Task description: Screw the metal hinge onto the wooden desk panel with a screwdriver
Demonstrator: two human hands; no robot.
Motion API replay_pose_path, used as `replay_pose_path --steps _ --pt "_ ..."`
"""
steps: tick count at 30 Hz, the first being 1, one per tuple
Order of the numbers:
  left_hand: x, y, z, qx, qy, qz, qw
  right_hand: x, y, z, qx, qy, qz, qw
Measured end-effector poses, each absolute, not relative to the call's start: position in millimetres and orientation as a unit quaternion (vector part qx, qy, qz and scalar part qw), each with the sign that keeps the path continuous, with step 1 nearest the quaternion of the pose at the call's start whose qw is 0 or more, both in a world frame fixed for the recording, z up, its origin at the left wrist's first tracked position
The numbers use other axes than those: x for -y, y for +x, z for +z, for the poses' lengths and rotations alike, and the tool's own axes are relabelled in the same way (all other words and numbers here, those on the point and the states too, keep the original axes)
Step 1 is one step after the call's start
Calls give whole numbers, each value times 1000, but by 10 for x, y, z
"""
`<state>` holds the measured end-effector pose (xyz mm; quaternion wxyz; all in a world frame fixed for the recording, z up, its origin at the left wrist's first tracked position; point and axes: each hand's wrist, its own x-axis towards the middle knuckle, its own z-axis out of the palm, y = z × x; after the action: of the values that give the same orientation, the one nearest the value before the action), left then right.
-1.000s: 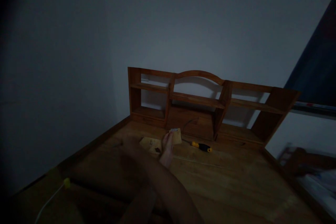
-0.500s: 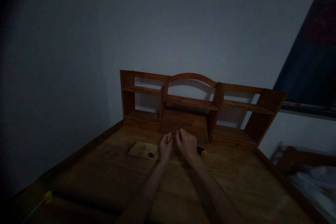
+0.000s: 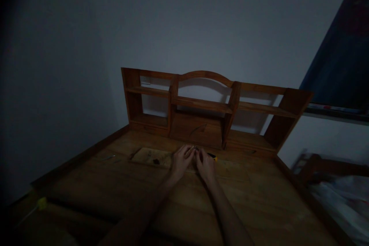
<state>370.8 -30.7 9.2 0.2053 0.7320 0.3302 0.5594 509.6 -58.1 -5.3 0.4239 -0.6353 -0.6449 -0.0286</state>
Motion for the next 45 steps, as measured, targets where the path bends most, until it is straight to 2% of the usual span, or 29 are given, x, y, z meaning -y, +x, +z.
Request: replay_pose_path --steps 25,45 --pt "229 3684 14 -363 736 560 113 593 4984 -71 650 -628 -27 428" --pt "194 3681 -9 -355 728 574 118 622 4962 -46 640 -650 -49 406"
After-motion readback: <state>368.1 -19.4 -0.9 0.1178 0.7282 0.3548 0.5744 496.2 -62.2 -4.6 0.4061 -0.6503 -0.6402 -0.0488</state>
